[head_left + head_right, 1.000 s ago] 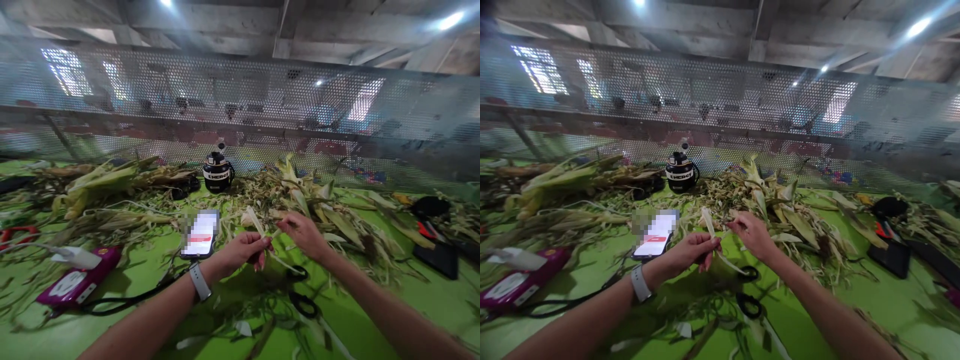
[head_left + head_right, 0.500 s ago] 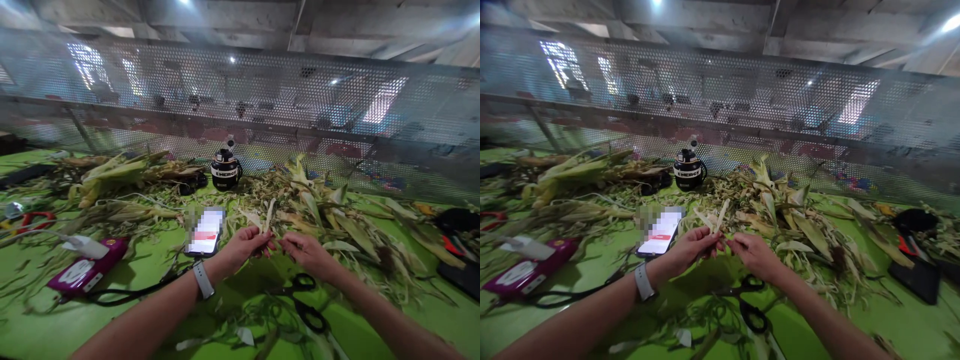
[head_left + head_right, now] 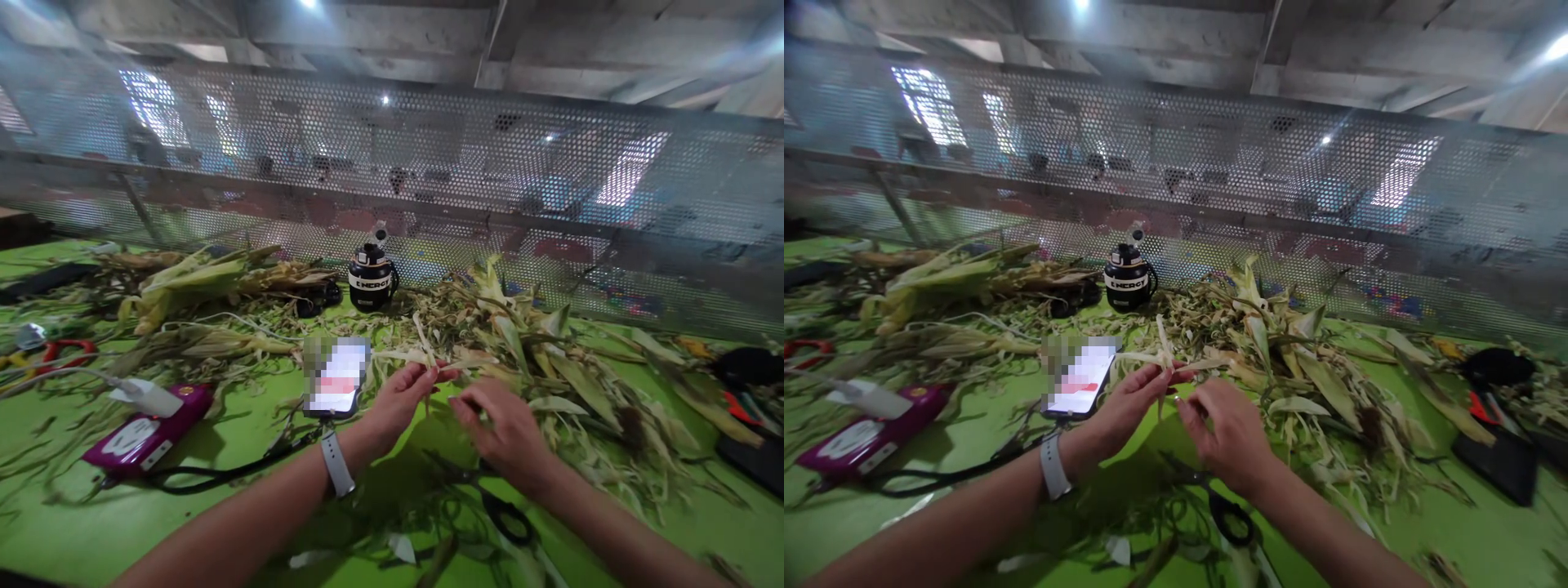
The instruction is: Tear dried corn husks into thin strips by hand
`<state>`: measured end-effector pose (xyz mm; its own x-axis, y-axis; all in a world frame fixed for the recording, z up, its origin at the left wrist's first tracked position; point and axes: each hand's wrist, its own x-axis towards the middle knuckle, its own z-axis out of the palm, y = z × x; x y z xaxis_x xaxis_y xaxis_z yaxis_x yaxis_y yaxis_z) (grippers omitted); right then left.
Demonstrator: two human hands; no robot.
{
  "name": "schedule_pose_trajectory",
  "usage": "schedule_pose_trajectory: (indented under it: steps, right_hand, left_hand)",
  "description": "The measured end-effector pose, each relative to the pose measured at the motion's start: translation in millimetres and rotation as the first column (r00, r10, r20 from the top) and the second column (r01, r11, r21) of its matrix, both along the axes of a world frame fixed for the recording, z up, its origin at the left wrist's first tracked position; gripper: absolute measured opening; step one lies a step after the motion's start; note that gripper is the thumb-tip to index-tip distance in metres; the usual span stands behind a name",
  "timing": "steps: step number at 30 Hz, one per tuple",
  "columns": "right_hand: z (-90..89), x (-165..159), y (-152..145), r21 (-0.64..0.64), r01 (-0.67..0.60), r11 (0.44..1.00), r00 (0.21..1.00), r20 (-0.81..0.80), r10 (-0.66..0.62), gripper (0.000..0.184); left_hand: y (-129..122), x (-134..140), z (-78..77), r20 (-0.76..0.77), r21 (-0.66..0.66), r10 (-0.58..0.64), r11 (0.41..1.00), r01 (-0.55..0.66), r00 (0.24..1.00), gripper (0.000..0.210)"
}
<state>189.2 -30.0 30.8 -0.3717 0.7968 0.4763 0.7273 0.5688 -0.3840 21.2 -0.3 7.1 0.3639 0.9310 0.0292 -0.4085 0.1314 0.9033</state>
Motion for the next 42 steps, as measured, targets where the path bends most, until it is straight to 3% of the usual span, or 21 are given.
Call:
schedule_pose_trajectory:
  steps: [1, 3, 6, 10, 20, 26, 29, 30, 32, 34, 37, 40, 42]
  right_hand:
    - [-2.1, -4, -2, -0.165, -0.045, 0.985, 0.999, -0.036, 0.040, 0.025]
    - [-8.8, -12, -3, -0.436, -0.162, 0.885, 0.977, -0.196, 0.082, 0.026]
    - [-20.2, -19, -1, -0.611, -0.331, 0.719, 0.879, -0.477, 0.000, 0.030]
    - [-25.0, -18, 2, -0.675, -0.406, 0.616, 0.793, -0.596, -0.130, 0.038]
    - [-29.5, -8, 5, -0.755, -0.474, 0.453, 0.812, -0.573, -0.106, 0.045]
    - [-37.0, -7, 1, -0.774, -0.495, 0.395, 0.831, -0.554, -0.044, 0.039]
    - [-38.8, -10, 0, -0.792, -0.445, 0.417, 0.873, -0.487, 0.006, 0.036]
    - [-37.1, -11, -1, -0.795, -0.411, 0.447, 0.893, -0.449, 0.023, 0.036]
    - [-27.1, -12, -4, -0.760, -0.322, 0.565, 0.938, -0.336, 0.084, 0.036]
    - [-8.1, -9, -9, -0.624, -0.241, 0.744, 0.970, -0.184, 0.160, 0.038]
    - [26.0, 0, -12, -0.390, -0.193, 0.900, 0.979, -0.135, 0.151, 0.040]
    - [41.0, 7, -7, -0.168, -0.067, 0.983, 0.990, -0.134, 0.045, 0.031]
    - [33.6, 6, -3, -0.116, -0.114, 0.987, 0.989, -0.103, 0.103, 0.027]
  left_hand:
    - [-3, 2, 1.4, 0.015, -0.019, -0.002, 1.000, 0.003, 1.000, 0.037]
    - [-7, 6, 3.5, 0.040, -0.055, -0.018, 0.998, 0.021, 0.999, 0.038]
    - [-11, 10, 4.6, 0.035, -0.068, -0.040, 0.997, 0.042, 0.999, 0.039]
    - [-9, 9, 4.9, -0.003, -0.034, -0.026, 0.999, 0.026, 1.000, 0.035]
    - [0, 2, 2.6, -0.088, 0.008, -0.005, 1.000, 0.006, 0.996, 0.033]
    - [0, 0, 6.2, -0.054, 0.009, 0.024, 1.000, -0.024, 0.998, 0.030]
    - [0, -1, 8.2, -0.043, -0.008, 0.012, 1.000, -0.013, 0.999, 0.026]
    - [0, -2, 8.8, -0.050, -0.013, 0.005, 1.000, -0.006, 0.999, 0.025]
    - [1, -5, 10.6, -0.100, -0.021, -0.032, 0.999, 0.030, 0.994, 0.024]
    - [1, -8, 13.6, -0.205, -0.045, -0.116, 0.993, 0.110, 0.972, 0.025]
    - [-2, -11, 19.8, -0.370, -0.050, -0.297, 0.952, 0.300, 0.880, 0.026]
    - [-10, -10, 24.6, -0.421, -0.030, -0.438, 0.882, 0.470, 0.795, 0.028]
    - [-15, -7, 25.4, -0.405, -0.044, -0.503, 0.845, 0.534, 0.763, 0.029]
